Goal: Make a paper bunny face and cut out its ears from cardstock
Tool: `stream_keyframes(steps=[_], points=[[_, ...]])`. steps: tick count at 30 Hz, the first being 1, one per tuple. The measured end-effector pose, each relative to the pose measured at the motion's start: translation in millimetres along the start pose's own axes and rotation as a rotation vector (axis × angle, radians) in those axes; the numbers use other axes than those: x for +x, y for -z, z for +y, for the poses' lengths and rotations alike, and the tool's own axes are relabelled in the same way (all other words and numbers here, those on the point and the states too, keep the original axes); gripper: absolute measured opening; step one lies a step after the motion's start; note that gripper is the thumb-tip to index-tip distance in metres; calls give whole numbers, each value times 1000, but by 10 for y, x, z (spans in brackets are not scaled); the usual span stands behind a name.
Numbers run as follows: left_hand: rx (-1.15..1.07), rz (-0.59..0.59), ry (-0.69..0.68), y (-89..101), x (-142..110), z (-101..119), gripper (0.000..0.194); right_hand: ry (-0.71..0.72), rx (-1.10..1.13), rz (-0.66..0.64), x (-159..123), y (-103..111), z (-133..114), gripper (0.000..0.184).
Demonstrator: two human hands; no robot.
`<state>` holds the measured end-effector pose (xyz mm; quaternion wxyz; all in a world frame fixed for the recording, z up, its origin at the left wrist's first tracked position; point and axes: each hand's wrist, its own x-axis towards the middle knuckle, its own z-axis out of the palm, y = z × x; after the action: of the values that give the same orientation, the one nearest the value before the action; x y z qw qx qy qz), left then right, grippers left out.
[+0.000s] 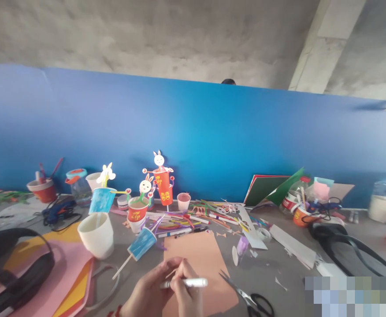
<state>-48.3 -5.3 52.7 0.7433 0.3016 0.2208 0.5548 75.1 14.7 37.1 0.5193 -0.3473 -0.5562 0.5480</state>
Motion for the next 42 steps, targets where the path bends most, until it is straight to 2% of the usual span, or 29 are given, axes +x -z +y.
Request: stream_keyframes(steps=[5, 8, 11, 16, 18, 21, 23, 25, 26, 28, 29, 32, 34, 36, 40, 42], points=[[154, 9, 36, -18, -16, -9, 37, -55, -60, -8, 36, 69, -105, 21], [186, -53, 68, -69, -14, 47, 37, -90, -85, -56, 31, 122, -154, 20], [189, -104, 54, -145, -24, 83, 39, -50, -103, -41, 26, 143, -134, 21], [203, -18, 15, -189, -57, 30, 40, 12, -136, 2, 1, 93, -10, 23], [227, -32, 34, -174, -49, 13, 42, 36, -153, -2, -18, 86, 9, 23], [251, -105, 53, -110, 4, 3, 47, 18, -136, -109, 10, 183, -70, 19], [258, -55, -9, -22, 54, -11, 53, -18, -178, -179, 127, 349, -227, 18], [333, 109, -111, 91, 91, -31, 59, 56, -441, -136, 359, 569, -456, 22], [451, 191, -154, 146, 100, -40, 56, 95, -672, -87, 515, 680, -579, 23], [751, 241, -205, 218, 96, -52, 49, 30, -1304, -104, 872, 864, -794, 15], [877, 216, -233, 230, 86, -52, 46, -15, -1410, -110, 1052, 928, -871, 15], [1091, 62, -304, 183, 41, -29, 42, -137, -1580, -177, 1480, 1014, -972, 3], [1152, 6, -340, 135, 22, -3, 41, -164, -1656, -218, 1613, 1028, -976, 13], [1187, 4, -363, 111, 20, 13, 40, -150, -1705, -267, 1623, 1049, -974, 22], [1213, 32, -369, 129, 49, 1, 36, -162, -1785, -403, 1435, 1137, -962, 18], [1211, 29, -366, 138, 58, -12, 33, -158, -1808, -414, 1328, 1169, -934, 15]])
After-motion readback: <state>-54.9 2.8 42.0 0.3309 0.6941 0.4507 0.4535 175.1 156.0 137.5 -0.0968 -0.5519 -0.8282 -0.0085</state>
